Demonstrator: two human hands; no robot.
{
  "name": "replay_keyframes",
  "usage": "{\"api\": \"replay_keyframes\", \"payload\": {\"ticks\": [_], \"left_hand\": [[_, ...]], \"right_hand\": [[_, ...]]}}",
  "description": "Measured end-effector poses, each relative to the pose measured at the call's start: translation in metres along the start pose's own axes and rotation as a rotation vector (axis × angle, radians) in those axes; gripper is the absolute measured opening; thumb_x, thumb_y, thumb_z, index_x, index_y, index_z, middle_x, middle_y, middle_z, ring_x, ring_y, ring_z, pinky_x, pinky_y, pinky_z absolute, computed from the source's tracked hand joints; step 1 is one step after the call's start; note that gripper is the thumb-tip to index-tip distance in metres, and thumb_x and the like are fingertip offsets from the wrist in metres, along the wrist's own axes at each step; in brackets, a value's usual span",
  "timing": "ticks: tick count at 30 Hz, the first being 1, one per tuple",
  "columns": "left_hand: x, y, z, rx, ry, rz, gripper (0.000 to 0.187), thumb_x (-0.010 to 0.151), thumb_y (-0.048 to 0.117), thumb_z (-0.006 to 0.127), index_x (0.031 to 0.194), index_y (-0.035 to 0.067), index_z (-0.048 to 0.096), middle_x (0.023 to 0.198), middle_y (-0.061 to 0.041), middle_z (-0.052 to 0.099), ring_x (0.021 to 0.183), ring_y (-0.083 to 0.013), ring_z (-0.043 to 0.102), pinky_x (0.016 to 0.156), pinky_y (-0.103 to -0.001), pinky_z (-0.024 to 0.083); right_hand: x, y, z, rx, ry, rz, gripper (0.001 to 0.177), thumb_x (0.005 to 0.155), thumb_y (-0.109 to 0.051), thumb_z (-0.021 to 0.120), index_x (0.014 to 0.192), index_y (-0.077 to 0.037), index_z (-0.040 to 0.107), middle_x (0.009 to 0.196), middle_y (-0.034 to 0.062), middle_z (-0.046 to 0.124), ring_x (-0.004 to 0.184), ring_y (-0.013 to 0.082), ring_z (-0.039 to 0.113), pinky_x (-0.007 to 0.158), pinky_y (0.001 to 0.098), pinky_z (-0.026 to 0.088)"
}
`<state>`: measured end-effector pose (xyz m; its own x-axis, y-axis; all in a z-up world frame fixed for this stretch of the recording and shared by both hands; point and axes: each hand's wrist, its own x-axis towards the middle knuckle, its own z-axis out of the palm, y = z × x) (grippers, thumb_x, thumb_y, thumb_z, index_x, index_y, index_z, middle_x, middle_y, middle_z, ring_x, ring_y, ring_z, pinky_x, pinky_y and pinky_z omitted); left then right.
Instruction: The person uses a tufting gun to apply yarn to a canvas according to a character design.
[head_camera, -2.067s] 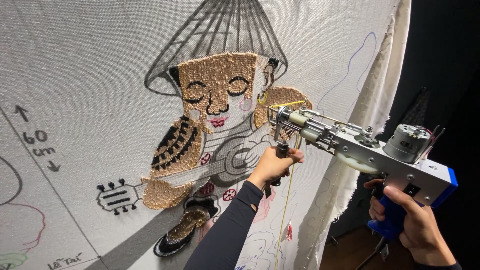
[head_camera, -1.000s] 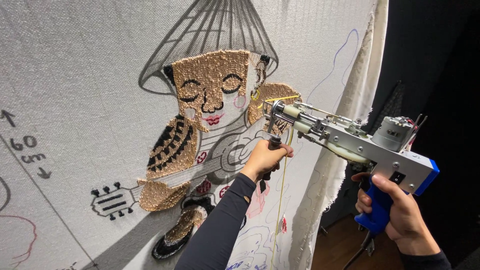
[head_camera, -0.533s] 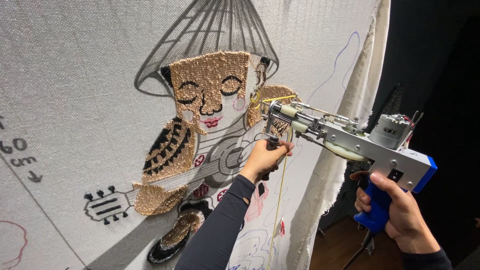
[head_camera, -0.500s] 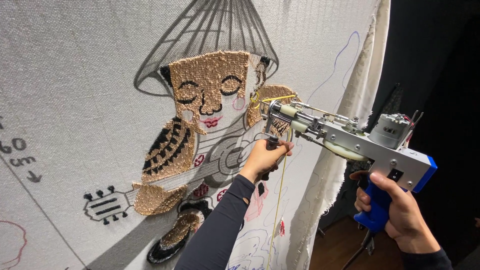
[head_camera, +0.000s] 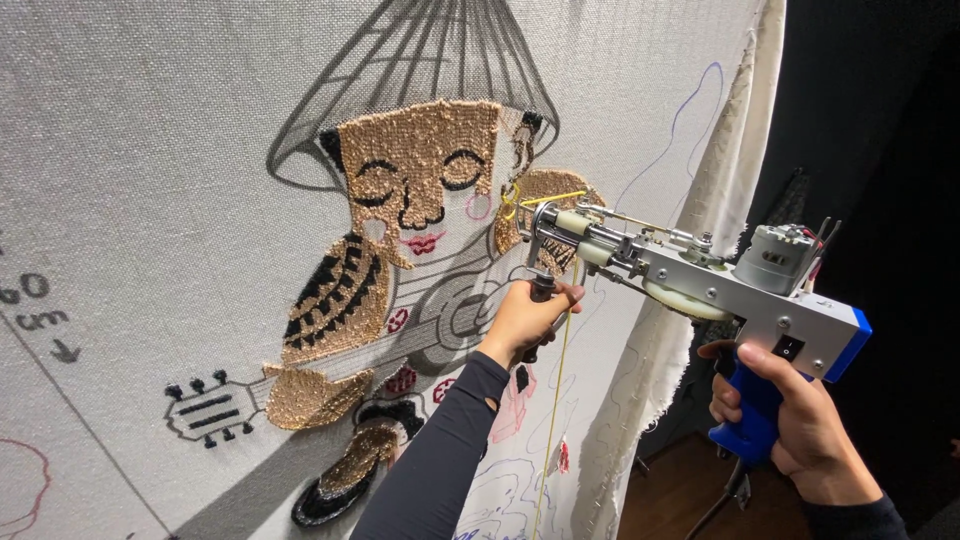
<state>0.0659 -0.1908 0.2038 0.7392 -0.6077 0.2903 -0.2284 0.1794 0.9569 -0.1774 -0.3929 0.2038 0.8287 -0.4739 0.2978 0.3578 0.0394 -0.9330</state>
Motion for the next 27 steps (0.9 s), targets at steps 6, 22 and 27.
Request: {"api": "replay_keyframes", "payload": {"ticks": [6, 22, 27], "left_hand": [[0.004, -0.001, 0.001, -0.006, 0.001, -0.003, 0.03, 0.089, 0.034, 0.077, 0.093, 0.004, 0.075, 0.079, -0.001, 0.074, 0.046, -0.0066, 0.052, 0.043, -0.024, 0.043], [0.014, -0.008, 0.001, -0.022, -0.005, -0.003, 0.03, 0.089, 0.033, 0.076, 0.095, 0.004, 0.074, 0.08, 0.001, 0.073, 0.044, -0.0067, 0.052, 0.042, -0.024, 0.043], [0.021, -0.012, 0.003, -0.015, 0.001, 0.0, 0.03, 0.088, 0.03, 0.076, 0.099, 0.002, 0.073, 0.081, 0.0, 0.074, 0.043, -0.0071, 0.053, 0.041, -0.025, 0.044]], "right_hand": [[0.005, 0.001, -0.004, 0.035, -0.023, -0.011, 0.047, 0.088, -0.032, 0.068, 0.106, 0.012, 0.063, 0.063, 0.0093, 0.055, 0.052, 0.015, 0.053, 0.047, 0.0319, 0.047], [0.006, -0.023, 0.01, -0.046, -0.014, 0.042, 0.047, 0.089, -0.032, 0.065, 0.108, 0.01, 0.067, 0.06, 0.0078, 0.053, 0.05, 0.0155, 0.051, 0.048, 0.0307, 0.046], [0.004, -0.036, 0.017, -0.167, -0.008, -0.014, 0.047, 0.089, -0.034, 0.067, 0.105, 0.01, 0.068, 0.058, 0.0082, 0.053, 0.048, 0.017, 0.05, 0.046, 0.0313, 0.043]]}}
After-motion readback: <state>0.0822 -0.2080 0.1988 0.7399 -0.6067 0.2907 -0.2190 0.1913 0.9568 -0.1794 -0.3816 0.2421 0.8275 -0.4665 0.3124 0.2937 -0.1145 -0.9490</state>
